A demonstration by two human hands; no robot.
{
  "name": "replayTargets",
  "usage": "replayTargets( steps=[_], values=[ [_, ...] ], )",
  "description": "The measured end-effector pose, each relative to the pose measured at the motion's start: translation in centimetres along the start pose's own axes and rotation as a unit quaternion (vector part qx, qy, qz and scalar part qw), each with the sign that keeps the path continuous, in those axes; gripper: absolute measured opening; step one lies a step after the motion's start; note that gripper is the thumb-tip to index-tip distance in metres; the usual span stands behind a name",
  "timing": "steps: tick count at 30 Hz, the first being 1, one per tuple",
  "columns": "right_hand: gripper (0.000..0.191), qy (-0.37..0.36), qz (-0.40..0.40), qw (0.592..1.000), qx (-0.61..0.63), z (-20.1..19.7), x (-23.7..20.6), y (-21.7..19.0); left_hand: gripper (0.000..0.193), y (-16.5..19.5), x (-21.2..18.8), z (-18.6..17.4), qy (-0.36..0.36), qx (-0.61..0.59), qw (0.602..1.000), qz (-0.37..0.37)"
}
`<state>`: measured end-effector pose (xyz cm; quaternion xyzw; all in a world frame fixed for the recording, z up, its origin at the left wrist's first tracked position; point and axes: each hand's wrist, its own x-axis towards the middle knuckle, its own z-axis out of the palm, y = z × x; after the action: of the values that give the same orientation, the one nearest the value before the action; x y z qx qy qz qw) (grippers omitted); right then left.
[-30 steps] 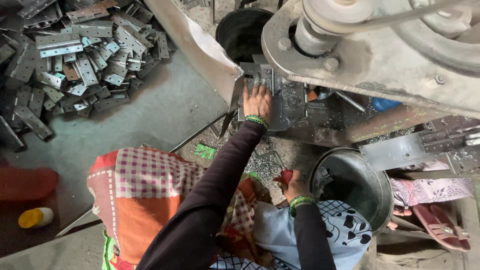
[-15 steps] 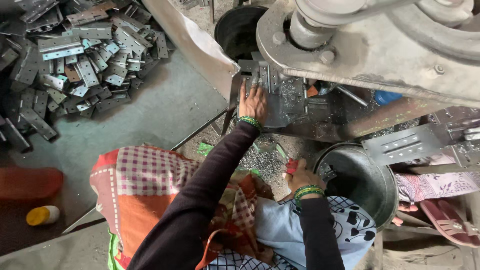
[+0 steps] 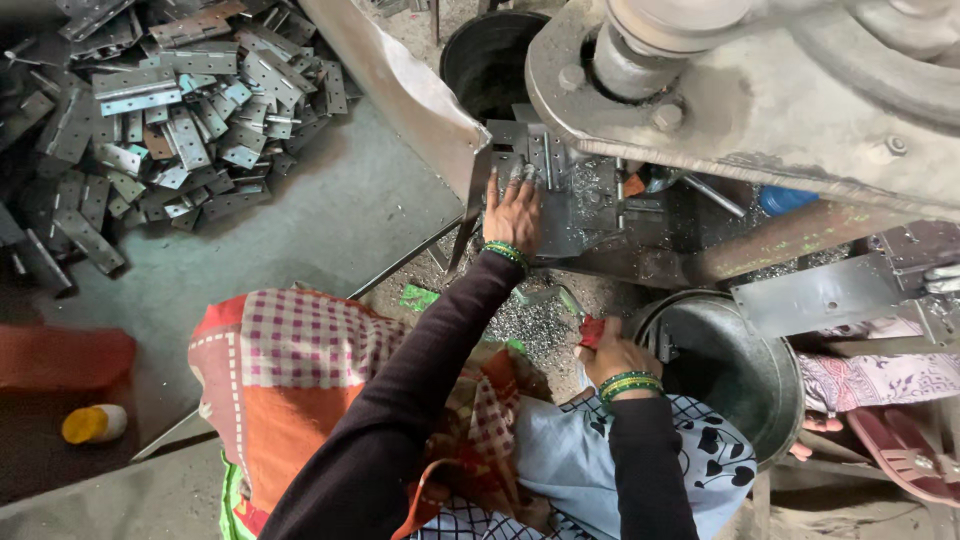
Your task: The person repeatedly places small metal plates into a press machine, operates the lever to stamp them, and removes the finished pieces. The person handles the plates one at a time and accumulates the finished parts in a pile.
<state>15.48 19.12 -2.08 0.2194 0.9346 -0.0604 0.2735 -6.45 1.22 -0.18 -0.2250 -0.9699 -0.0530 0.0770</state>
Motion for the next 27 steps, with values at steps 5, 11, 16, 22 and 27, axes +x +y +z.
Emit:
replayTargets(
  steps=[5,11,16,22,27],
  values=[
    [0.07,-0.004,-0.034,0.996,0.08,5.6,3.0,0.3,0.059,0.3,0.0,0.7,0.052,-0.054,0.997,-0.016],
    [0.073,0.011,-0.096,0.993,0.074,9.7,5.3,1.3,0.073,1.8,-1.3,-0.2,-0.027,-0.02,0.999,0.013],
    [0.075,0.012,-0.014,0.998,0.054,3.8,1.1,0.6,0.062,1.2,-2.6,-0.6,-0.064,-0.012,0.997,0.039],
    [0.077,-0.012,0.02,0.998,0.064,2.8,-0.7,0.0,0.074,1.5,1.3,-0.7,0.01,-0.085,0.996,-0.02],
    [0.089,0.046,-0.102,0.982,0.154,8.0,3.9,3.5,0.076,0.3,-0.8,-1.2,-0.114,-0.05,0.991,0.058]
  ],
)
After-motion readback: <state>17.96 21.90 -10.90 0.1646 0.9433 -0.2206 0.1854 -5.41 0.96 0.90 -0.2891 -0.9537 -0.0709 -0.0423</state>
